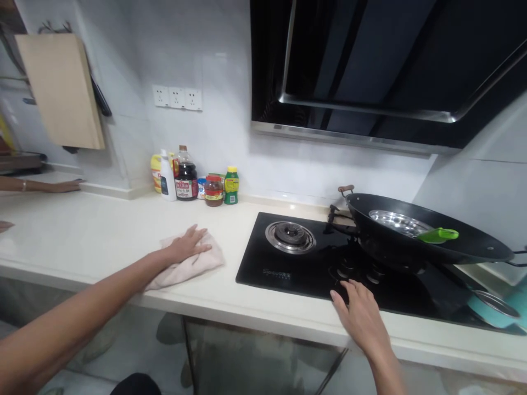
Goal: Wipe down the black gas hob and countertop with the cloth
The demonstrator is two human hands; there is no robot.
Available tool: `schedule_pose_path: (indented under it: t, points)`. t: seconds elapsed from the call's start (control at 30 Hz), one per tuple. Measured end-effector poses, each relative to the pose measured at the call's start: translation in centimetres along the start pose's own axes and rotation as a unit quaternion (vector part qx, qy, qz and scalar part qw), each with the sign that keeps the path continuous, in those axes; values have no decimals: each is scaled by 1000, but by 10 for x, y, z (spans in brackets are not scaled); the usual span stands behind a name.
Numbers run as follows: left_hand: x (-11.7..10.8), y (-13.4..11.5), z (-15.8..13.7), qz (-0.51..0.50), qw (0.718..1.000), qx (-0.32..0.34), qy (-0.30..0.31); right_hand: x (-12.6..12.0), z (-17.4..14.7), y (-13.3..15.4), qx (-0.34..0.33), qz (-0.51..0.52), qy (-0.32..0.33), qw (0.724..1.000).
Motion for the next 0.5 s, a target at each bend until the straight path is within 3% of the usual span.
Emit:
schedule_pose_path:
  t: [0.13, 0.23, 0.37, 0.5]
  points:
    - [-8, -12, 24, 13, 998, -45, -47, -3, 2, 2, 14, 12, -6, 1000]
    - [-11, -20, 16, 32, 998, -39, -34, -4, 2, 2, 24, 16, 2, 1000]
    - [-11, -13, -27, 49, 999, -17, 14, -2, 0, 0, 20, 17, 14, 1000]
    - [-7, 26, -79, 55, 996, -28, 59, 1, -2, -4, -4, 11, 10, 1000]
Point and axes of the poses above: each hand's wrist, its own z-axis towards the middle knuckle, its own x-axis out of the palm, y = z × x, the point moved 3 cm from there along z, towards the middle knuckle, and after that the axes turned 3 degrees about -x, right-handed, at the moved point
